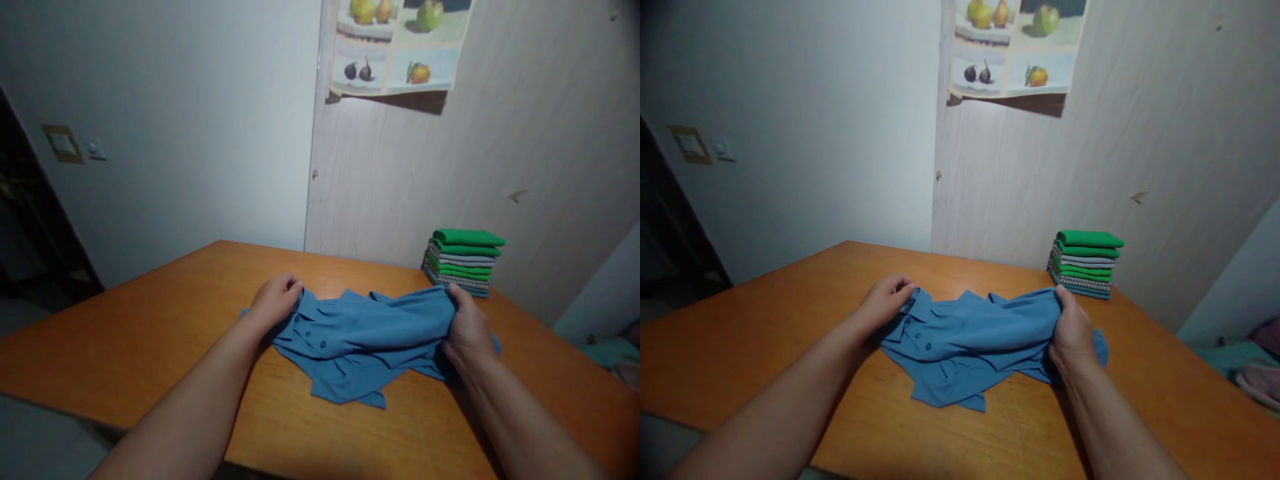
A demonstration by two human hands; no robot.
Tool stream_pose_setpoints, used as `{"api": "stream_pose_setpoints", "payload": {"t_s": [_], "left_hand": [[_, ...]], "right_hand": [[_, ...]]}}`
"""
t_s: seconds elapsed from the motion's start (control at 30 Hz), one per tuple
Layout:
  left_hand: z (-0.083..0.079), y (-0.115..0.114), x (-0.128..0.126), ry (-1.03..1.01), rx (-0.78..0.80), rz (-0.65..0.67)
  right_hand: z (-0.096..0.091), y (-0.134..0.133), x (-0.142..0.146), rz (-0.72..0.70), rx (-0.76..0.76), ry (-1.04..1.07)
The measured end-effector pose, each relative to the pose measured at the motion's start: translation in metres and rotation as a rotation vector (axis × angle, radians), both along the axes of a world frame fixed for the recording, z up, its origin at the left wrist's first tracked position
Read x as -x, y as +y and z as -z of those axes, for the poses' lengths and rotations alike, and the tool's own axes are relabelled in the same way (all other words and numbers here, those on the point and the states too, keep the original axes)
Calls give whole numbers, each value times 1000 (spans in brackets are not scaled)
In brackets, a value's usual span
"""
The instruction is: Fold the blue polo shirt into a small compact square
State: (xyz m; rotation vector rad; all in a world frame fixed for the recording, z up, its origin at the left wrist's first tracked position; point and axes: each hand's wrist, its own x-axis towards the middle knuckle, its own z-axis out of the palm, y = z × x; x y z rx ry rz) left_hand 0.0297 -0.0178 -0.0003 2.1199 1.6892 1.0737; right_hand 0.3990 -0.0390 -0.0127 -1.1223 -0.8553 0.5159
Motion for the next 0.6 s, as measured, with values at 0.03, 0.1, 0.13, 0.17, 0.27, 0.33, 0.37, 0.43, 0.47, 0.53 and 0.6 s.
{"api": "stream_pose_setpoints", "payload": {"t_s": [0.03, 0.1, 0.13, 0.17, 0.27, 0.33, 0.37, 0.43, 0.47, 0.53, 0.6], "left_hand": [[1, 1, 2, 24, 19, -44], [1, 1, 3, 101, 69, -138], [1, 1, 3, 149, 99, -184], [1, 0, 3, 197, 131, -222], [3, -1, 4, 314, 218, -269], [5, 0, 5, 355, 257, -268], [7, 1, 6, 366, 271, -269], [9, 2, 7, 376, 287, -275], [10, 3, 8, 379, 287, -278], [11, 4, 8, 389, 273, -284], [12, 6, 9, 398, 252, -284]], "right_hand": [[-2, -1, 1, -3, 19, 55], [-6, -4, 4, 6, 62, 69], [-7, -6, 6, 17, 79, 23], [-8, -7, 6, 30, 97, -30], [-4, -6, 3, 54, 182, -162], [1, -4, -3, 91, 214, -288], [3, -2, -6, 125, 211, -378], [5, -1, -11, 212, 191, -594], [5, -1, -12, 253, 187, -707], [2, -5, -9, 292, 196, -925], [-1, -10, -2, 247, 205, -1094]]}}
